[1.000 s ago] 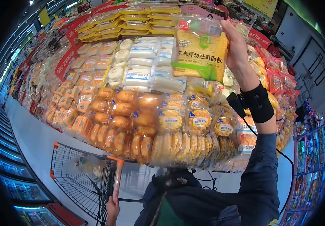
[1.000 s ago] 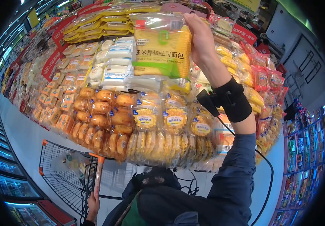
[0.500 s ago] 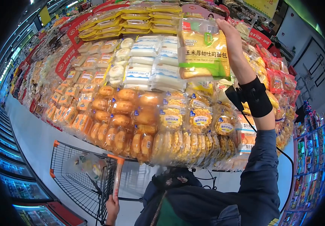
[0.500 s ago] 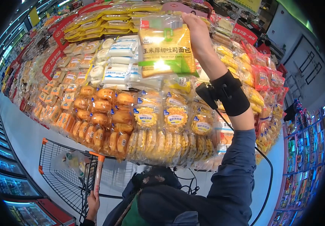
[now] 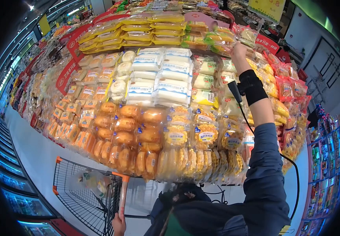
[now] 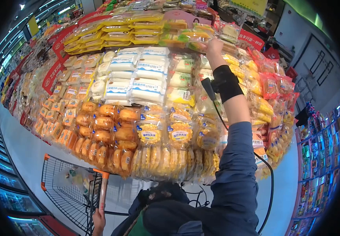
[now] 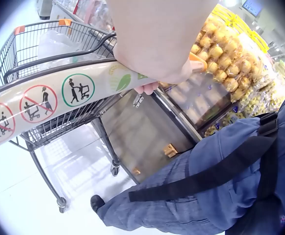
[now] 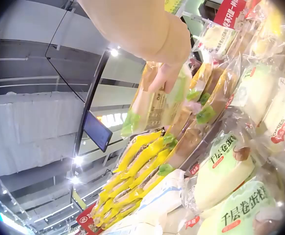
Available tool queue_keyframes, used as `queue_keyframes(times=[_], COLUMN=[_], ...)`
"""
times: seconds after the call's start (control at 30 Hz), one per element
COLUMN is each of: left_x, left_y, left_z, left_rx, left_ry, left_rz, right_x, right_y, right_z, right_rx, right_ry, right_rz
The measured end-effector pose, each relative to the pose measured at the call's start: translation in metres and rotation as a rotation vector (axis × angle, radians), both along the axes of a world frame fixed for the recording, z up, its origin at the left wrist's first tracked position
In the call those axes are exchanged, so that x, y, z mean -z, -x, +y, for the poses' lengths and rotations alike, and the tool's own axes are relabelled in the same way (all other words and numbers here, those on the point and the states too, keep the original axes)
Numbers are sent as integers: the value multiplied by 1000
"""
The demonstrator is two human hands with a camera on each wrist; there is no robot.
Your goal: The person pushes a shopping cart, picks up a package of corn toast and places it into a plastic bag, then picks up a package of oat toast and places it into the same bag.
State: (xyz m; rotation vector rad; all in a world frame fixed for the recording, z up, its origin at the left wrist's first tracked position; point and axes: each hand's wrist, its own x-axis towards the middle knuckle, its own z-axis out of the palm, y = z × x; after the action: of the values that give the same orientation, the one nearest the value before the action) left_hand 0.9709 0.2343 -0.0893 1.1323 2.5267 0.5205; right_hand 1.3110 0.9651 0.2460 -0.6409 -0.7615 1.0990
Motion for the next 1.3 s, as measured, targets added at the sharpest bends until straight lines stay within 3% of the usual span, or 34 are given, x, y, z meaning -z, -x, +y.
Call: queue_keyframes(times=[0.07, 0.27, 0.37, 0.5, 0.6, 0.8, 0.97, 1.03, 1.1, 1.3], left_x=[-2, 9, -39, -33, -35, -46, -22, -39, -47, -28], left_y=[1, 6, -4, -6, -8, -11, -1, -6, -7, -4], left_z=[4, -2, 14, 9, 12, 17, 1, 13, 18, 7], left_rx=[-8, 40, -25, -12, 1, -9, 59, -15, -40, 1], left_ry=[2, -4, 330, 227, 189, 274, 194, 261, 353, 246], left_rz=[-19, 53, -110, -41, -36, -70, -12, -111, -170, -88], right_x=[1, 6, 9, 19, 19, -5, -22, -27, -24, -3], right_y=[5, 29, 45, 54, 50, 25, -22, -51, -75, -115], right_z=[19, 34, 24, 41, 36, -6, -30, -43, -58, -89], right_rx=[84, -101, -326, -278, -202, -91, -52, -97, -67, -87], right_ry=[30, -18, -86, 191, 202, 224, 107, 63, 27, 91], right_rz=[69, 181, 77, -353, -452, -642, -591, -633, -668, -741])
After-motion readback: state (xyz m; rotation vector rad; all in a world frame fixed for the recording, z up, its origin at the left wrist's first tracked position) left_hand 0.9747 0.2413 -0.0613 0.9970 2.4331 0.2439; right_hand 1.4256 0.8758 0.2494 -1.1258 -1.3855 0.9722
